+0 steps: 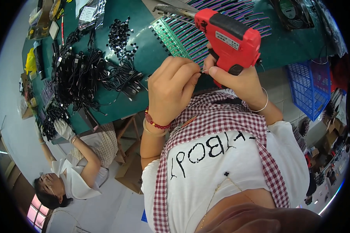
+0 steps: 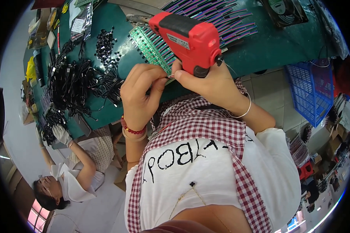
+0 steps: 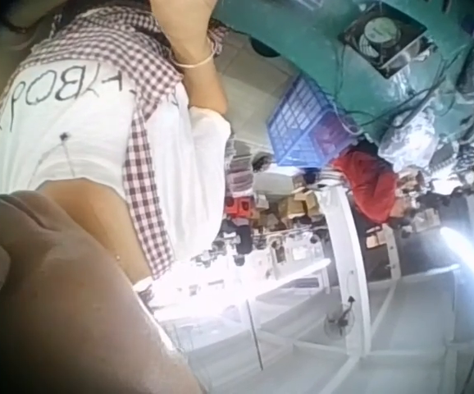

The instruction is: The person solders wires onto circuit boards with a soldering iron.

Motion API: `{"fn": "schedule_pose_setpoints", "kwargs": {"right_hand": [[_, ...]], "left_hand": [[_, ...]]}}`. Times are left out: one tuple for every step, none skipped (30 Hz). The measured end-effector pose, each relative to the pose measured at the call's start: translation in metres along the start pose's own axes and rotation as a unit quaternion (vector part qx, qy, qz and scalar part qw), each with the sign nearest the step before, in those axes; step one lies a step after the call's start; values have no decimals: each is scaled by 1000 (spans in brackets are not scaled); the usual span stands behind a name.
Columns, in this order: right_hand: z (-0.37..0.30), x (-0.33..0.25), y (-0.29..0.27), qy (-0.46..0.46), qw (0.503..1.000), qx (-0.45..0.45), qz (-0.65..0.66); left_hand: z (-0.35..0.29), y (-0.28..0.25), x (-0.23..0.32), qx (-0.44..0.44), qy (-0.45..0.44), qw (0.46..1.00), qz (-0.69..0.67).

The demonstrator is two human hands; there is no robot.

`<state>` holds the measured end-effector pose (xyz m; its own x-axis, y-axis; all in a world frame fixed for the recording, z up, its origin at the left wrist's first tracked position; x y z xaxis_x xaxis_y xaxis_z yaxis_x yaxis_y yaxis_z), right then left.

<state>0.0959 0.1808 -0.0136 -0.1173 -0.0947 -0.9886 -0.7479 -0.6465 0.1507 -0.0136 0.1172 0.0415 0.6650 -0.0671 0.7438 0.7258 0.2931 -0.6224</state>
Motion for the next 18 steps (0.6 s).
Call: {"fn": "schedule_pose_setpoints", "kwargs": {"right_hand": [[0,1,1,0,1000,0,1],[0,1,0,-6,1000,5,0],[0,1,0,-12,1000,10,0],[0,3,0,-12,1000,10,0],[-1,4,0,-11,1000,18,4],[-1,5,-1,-9,1000,27,8],[-1,5,-1,-9,1000,27,8],[-1,5,0,-8,1000,28,-4],[-1,5,0,-8,999,29,-16],[-1,5,-1,-8,999,28,-15],[1,7,-3,1,999,20,-27],[1,8,-3,11,999,12,-39],[1,7,-2,11,999,12,-39],[-1,6,-2,18,997,15,-77],[-2,6,-3,24,993,19,-114],[-2,8,-3,24,993,18,-114],[-1,11,-4,19,997,32,-70],[-1,12,-5,14,999,46,-26]], "left_hand": [[0,1,0,-6,-3,1000,6],[0,1,-1,-7,-3,1000,6],[0,2,-1,-7,-3,1000,3],[0,2,-1,-7,-2,1000,0],[0,2,-1,-7,-2,1000,0],[-1,5,1,-19,5,1000,3],[-1,7,3,-32,13,999,5],[-1,8,3,-32,12,999,4],[0,9,5,-37,19,999,10],[0,10,6,-41,25,999,16],[-1,10,5,-41,24,999,16],[-1,9,3,-37,21,999,22],[-2,9,1,-34,19,999,28],[-2,9,1,-35,20,999,28],[-2,8,-3,-30,1,1000,6],[-2,6,-6,-25,-19,999,-15],[-3,7,-6,-25,-19,999,-15],[-4,7,-11,-18,-46,998,-32]]}}
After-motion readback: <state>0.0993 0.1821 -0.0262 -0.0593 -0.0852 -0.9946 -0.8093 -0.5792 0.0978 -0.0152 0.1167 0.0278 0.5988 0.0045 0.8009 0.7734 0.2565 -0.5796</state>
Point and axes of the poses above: each hand's wrist, its own z-axis towards the middle knuckle, its own y-axis out of the palm, x = y × z, the point moved 9 cm from there along z, towards the middle knuckle, and after that the axes turned 8 degrees about -y, right-handed, at the moved point
